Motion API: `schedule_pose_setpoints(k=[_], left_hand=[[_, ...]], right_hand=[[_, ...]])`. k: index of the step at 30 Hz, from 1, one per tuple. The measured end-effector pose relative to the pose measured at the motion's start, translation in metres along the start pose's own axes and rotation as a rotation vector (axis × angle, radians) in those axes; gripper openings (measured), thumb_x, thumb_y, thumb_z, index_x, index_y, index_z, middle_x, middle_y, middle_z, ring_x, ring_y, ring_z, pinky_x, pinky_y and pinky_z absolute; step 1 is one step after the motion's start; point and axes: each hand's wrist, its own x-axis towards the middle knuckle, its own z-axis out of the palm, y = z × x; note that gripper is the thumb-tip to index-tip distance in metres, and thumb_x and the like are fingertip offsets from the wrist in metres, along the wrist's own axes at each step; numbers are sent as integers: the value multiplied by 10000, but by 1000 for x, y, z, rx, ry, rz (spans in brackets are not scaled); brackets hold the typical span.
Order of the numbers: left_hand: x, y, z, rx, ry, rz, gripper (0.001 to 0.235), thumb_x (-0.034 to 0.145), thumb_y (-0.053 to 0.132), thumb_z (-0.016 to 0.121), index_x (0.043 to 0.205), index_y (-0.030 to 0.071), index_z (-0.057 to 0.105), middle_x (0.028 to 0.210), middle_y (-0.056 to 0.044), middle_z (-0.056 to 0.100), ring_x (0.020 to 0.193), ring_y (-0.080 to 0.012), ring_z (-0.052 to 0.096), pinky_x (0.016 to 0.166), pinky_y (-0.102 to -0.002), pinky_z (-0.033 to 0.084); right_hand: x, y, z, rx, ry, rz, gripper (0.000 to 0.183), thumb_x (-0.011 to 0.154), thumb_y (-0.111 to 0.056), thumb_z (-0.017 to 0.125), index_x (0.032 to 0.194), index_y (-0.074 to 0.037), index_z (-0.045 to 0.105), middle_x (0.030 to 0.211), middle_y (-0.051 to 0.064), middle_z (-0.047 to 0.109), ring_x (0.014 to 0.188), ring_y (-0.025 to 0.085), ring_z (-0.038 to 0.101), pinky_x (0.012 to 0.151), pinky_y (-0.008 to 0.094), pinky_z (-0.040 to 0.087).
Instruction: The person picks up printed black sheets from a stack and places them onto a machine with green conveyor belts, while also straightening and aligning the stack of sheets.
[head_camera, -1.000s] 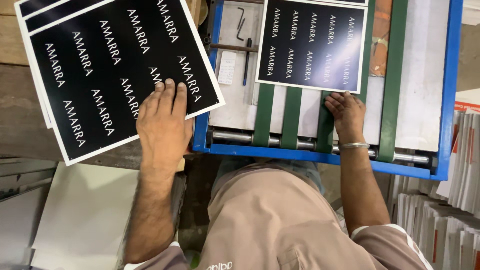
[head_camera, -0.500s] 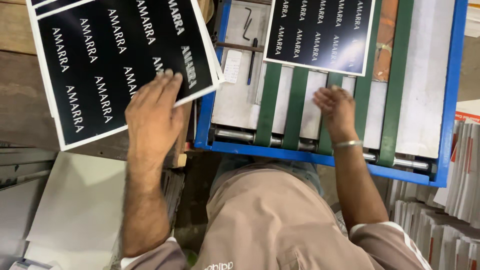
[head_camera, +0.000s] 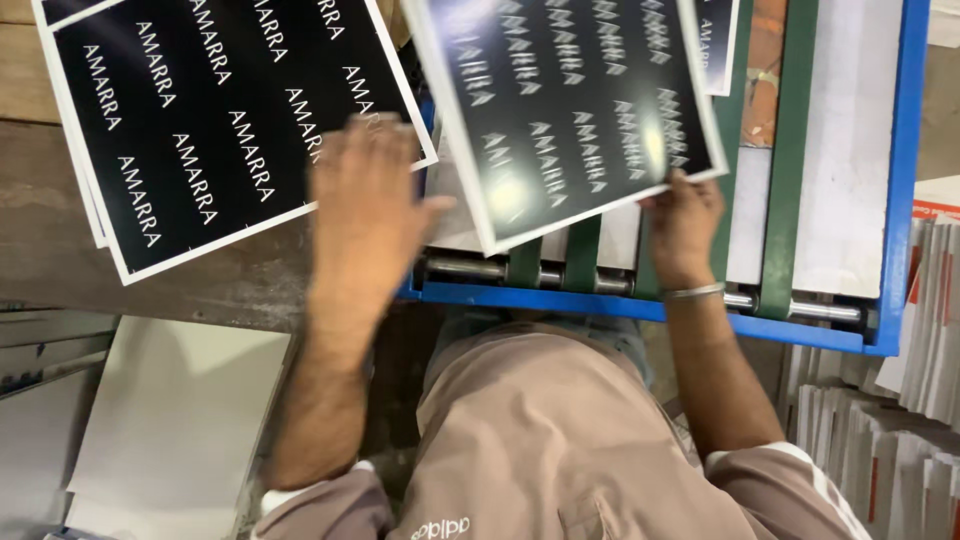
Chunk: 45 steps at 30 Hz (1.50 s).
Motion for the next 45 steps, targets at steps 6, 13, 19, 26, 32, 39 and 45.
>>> schedule_pose_setpoints(k=[6, 13, 19, 26, 32, 39, 45], left_hand=[[-23, -46, 9, 276, 78, 30, 472, 992, 196, 729, 1398, -26, 638, 1422, -202, 647, 1349, -328, 602, 1132, -435, 480], [-31, -45, 17, 167, 150, 38, 325, 1003, 104, 729, 1318, 32, 698, 1336, -152, 708, 1260, -291, 683, 1035, -407, 551], [-34, -29, -3, 210, 126, 74, 471, 930, 279, 710, 1283, -32, 681, 1304, -223, 696, 1230, -343, 660, 1036, -425, 528], [-36, -34, 1, 260, 145, 96, 260, 1047, 138, 671, 1252, -22, 686, 1303, -182, 714, 1227, -282, 694, 1034, -386, 556], [-46, -31, -1, 148, 152, 110, 389, 834, 161, 780, 1190, 25, 705, 1225, -152, 747, 1152, -277, 711, 954, -393, 567], [-35, -51, -28, -139, 183, 99, 371, 962, 99, 777, 1320, 45, 696, 1296, -102, 730, 1135, -236, 688, 971, -406, 527], [0, 43, 2, -10, -40, 224, 456, 881, 283, 785, 1219, -4, 680, 1153, -147, 706, 1092, -297, 635, 990, -487, 475]], right_hand=[[-10, 11, -91, -67, 295, -20, 138, 1051, -37, 560, 1180, -18, 605, 1022, 113, 726, 847, 235, 750, 739, 397, 686], [-45, 28, -71, -76, 346, 72, 150, 1061, -61, 543, 1193, -11, 592, 1015, 112, 715, 841, 228, 742, 749, 402, 687], [5, 32, -53, 16, 322, 89, 166, 1050, -106, 528, 1182, -26, 589, 1004, 110, 723, 859, 237, 753, 775, 411, 687], [41, 30, -48, 60, 118, 187, 223, 1082, -120, 520, 1218, 47, 577, 1053, 156, 684, 923, 269, 734, 906, 455, 690], [29, 8, -45, -84, 184, 253, 341, 1059, -221, 523, 1235, 71, 522, 1126, 233, 674, 998, 349, 743, 913, 459, 648], [-43, -21, 22, -147, -98, 287, 422, 1054, -213, 580, 1354, 72, 498, 1209, 238, 642, 1080, 343, 691, 939, 440, 626], [-103, -42, 114, 42, -675, 217, 380, 1033, -170, 590, 1381, -59, 484, 1245, 89, 672, 1158, 221, 708, 977, 360, 624]])
